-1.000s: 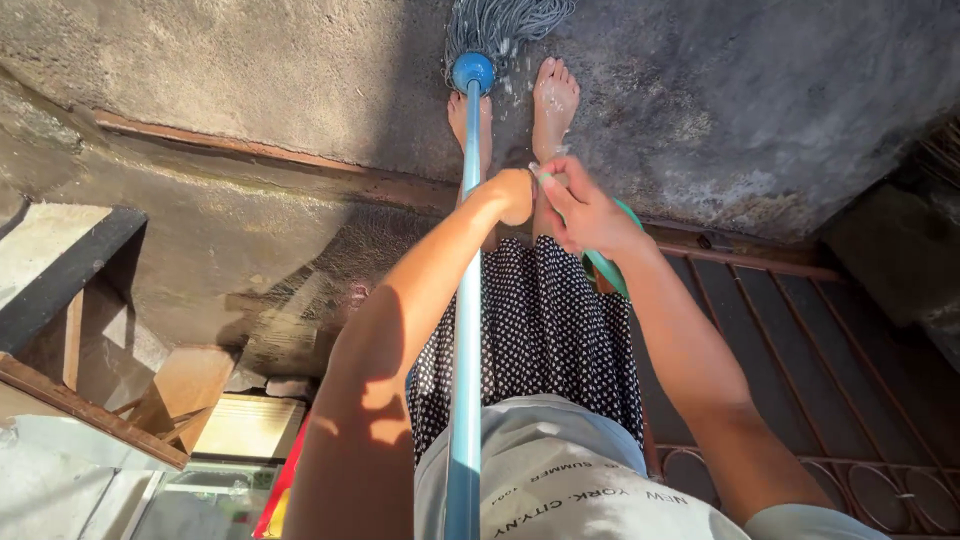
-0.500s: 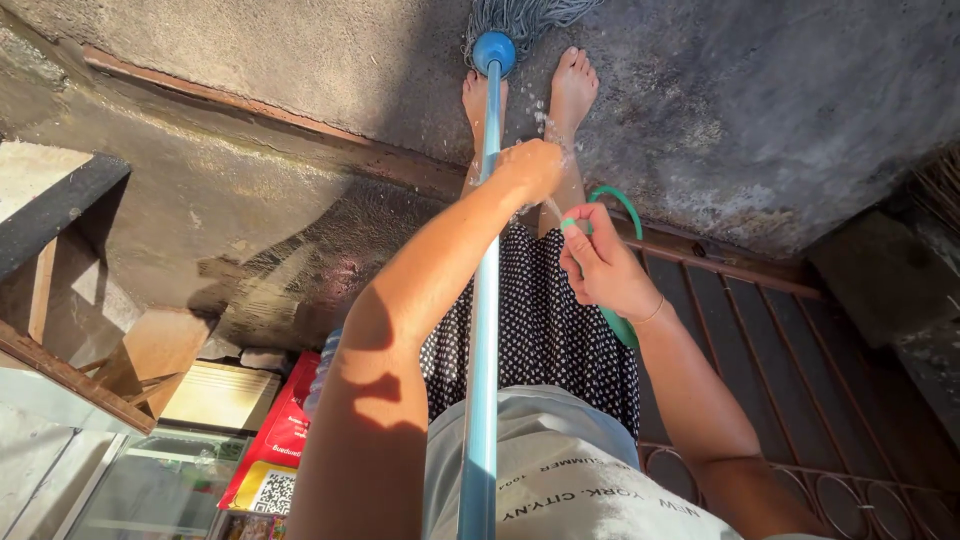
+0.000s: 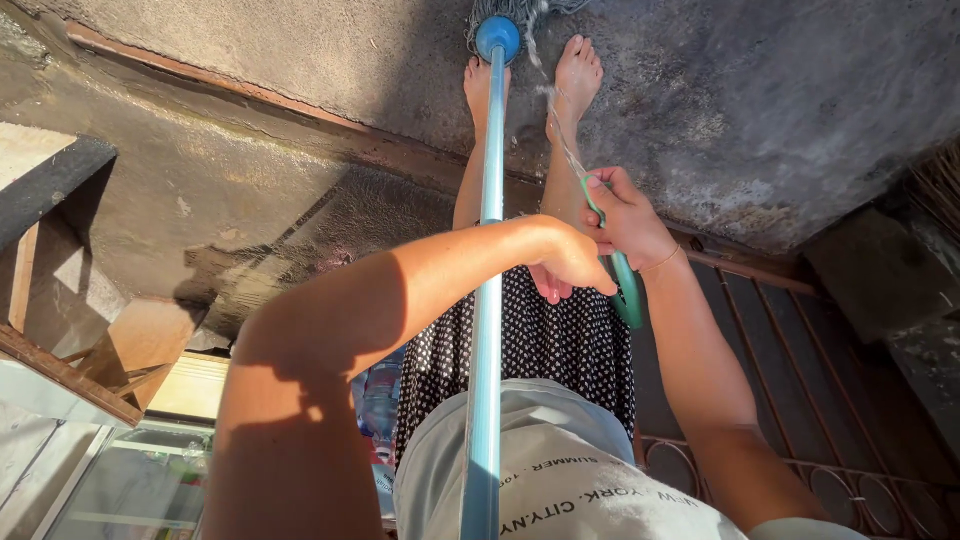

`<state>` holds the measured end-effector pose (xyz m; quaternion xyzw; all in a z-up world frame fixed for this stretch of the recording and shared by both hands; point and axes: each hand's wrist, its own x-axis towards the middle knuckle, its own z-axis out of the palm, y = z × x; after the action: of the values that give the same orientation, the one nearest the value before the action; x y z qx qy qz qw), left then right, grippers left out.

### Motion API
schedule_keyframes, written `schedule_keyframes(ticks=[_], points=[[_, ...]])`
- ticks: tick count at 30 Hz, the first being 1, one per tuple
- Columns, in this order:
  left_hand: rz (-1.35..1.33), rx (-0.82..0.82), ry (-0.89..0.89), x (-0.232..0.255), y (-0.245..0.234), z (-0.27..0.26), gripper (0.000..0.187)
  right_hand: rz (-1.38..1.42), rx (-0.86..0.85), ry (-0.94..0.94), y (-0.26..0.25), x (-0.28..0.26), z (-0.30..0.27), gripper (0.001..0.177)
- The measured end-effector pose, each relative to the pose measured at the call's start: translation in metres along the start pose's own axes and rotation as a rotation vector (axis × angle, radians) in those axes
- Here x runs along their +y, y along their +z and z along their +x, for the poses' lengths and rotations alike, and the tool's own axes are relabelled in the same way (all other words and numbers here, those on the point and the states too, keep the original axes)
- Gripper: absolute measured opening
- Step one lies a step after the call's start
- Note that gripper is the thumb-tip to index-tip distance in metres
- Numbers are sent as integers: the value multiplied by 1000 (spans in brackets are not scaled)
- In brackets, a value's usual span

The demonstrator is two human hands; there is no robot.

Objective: The person cleans a mop head using a water hose and then wrings it out by hand.

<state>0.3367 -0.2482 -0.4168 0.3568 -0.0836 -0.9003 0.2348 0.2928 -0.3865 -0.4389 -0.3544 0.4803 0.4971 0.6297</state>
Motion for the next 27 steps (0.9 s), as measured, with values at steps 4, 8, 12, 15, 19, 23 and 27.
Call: schedule_keyframes(ticks=[4, 8, 12, 15, 19, 23, 27], points=[[-138, 108, -49, 8, 13, 3, 57, -97, -9, 19, 7, -7, 19, 18], [62, 120, -36, -2, 12, 27, 50, -97, 3, 146, 2, -8, 50, 18], [277, 167, 14, -6, 7, 26, 51, -108, 27, 177, 1, -11, 69, 18], [376, 213, 7, -15, 4, 48, 56, -170, 48, 180, 8, -24, 75, 19], [282, 242, 36, -4, 2, 17, 60, -158, 5, 180, 17, -35, 83, 19], [-132, 183, 72, -1, -1, 10, 60, -43, 21, 162, 16, -36, 87, 15], [-602, 333, 294, -14, -8, 49, 43, 351, 2, 63, -18, -20, 109, 11]])
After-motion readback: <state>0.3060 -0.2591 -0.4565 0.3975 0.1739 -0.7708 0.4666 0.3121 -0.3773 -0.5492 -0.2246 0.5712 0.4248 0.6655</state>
